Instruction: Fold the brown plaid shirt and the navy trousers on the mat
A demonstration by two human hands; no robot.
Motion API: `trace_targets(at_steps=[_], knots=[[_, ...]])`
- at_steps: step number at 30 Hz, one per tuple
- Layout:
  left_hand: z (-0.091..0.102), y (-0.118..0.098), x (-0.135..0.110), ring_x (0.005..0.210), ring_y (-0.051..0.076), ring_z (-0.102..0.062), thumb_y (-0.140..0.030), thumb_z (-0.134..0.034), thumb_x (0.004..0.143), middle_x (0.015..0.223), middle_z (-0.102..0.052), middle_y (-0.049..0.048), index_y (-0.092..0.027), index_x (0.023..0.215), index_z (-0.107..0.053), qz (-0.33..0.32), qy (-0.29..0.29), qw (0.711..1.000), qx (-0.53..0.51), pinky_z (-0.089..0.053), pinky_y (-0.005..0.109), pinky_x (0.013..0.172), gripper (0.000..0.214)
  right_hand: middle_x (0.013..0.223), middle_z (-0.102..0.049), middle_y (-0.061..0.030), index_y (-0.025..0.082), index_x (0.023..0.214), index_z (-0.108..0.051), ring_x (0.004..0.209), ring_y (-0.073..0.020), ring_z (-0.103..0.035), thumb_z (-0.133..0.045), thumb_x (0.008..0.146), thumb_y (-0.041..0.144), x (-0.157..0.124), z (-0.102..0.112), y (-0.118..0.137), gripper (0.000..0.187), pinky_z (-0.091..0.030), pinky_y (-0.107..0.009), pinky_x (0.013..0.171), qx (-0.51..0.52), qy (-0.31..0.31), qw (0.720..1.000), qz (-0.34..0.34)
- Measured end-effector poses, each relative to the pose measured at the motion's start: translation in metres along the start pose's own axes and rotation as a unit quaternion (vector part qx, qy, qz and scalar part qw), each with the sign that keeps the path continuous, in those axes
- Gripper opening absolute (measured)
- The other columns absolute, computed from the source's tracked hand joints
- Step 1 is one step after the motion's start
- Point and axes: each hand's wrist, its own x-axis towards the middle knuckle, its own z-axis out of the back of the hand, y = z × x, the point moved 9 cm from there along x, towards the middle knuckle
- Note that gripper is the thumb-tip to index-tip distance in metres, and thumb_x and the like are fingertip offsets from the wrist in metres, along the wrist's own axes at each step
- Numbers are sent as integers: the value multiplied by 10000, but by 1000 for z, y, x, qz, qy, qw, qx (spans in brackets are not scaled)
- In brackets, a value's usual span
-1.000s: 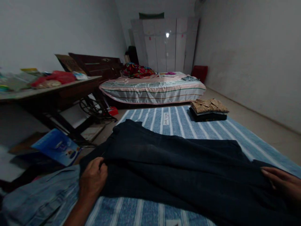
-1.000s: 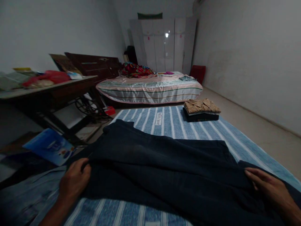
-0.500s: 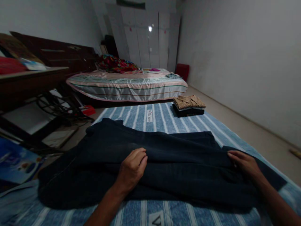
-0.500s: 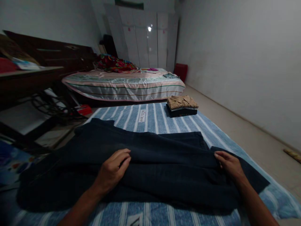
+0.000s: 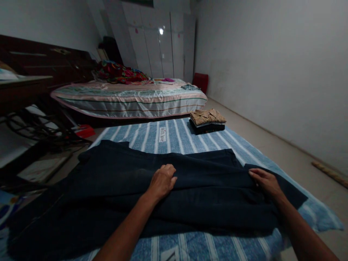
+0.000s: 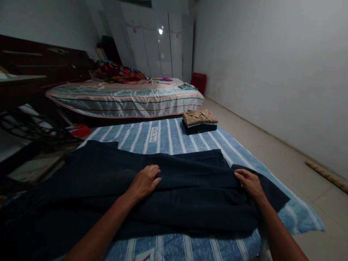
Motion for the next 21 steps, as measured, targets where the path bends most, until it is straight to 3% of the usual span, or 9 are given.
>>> trace_targets(at_steps=[3, 7, 21], knots=[[-16, 0, 1, 1071, 243, -552, -184, -587, 798, 1089, -616, 91, -186, 929, -632, 4, 60, 998, 25, -450, 358, 904, 138, 638, -622, -16, 157, 802, -711, 494, -131, -490, -707, 486, 522, 0, 0, 2, 483, -406, -239, 442, -1, -3, 1000, 5], [-23, 1, -2, 1068, 233, -552, -201, -564, 832, 1120, -603, 92, -183, 1005, -626, 22, 82, 995, 44, -449, 345, 904, 184, 669, -639, -27, 152, 803, -714, 506, -137, -504, -711, 482, 521, 0, 0, 2, 489, -413, -238, 440, -3, -2, 1000, 8], [-26, -3, 2, 975, 235, -551, -195, -497, 861, 1032, -586, 103, -176, 892, -660, 28, 83, 993, 75, -484, 357, 797, 167, 666, -642, -27, 155, 799, -699, 494, -142, -509, -701, 488, 512, -2, 0, 6, 474, -418, -246, 430, -9, -6, 1000, 3]])
